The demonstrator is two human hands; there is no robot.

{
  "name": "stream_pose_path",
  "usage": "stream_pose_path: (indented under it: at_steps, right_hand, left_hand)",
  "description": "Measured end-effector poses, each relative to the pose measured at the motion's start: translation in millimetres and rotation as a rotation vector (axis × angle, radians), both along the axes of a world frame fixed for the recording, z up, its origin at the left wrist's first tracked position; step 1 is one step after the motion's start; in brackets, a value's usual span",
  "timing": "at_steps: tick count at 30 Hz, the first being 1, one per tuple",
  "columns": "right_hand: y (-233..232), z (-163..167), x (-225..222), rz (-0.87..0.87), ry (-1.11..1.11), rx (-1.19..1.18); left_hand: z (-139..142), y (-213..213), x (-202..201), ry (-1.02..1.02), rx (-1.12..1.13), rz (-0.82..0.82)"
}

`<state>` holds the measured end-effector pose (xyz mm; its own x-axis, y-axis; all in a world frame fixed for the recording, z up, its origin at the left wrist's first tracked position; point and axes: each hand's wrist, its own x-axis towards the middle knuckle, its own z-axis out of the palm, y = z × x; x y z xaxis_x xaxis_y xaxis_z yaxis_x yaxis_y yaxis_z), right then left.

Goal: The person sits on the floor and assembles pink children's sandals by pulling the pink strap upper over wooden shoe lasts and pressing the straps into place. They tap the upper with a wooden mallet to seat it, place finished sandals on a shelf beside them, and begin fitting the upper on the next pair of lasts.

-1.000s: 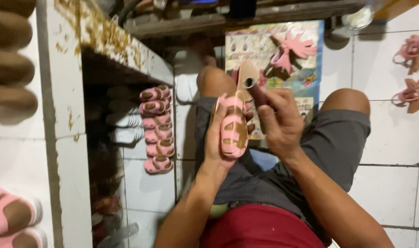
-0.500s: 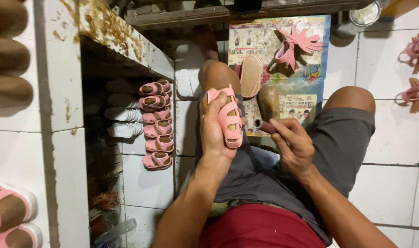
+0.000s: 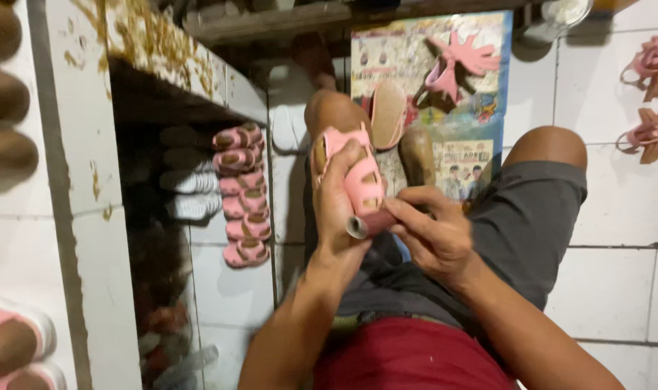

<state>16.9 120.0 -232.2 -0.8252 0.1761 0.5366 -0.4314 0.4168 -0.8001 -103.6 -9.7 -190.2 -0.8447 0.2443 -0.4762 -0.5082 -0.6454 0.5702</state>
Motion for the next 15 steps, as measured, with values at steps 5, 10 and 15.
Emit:
stream_pose_path:
  at_steps: [5,10,15]
  right_hand:
    - [0,-2,-1,0.005,-0.277,-0.100]
    - [-3,-1,1,0.039,-0.041,0.002]
    - [6,-15,-6,-0.025,-0.140,-0.064]
  left_hand:
    - [4,-4,-1,0.031,-0.056,0.023]
    - [3,-3,2,-0.046,0.010,-0.033]
    - [2,-7,-10,0.038,0.074,-0.011]
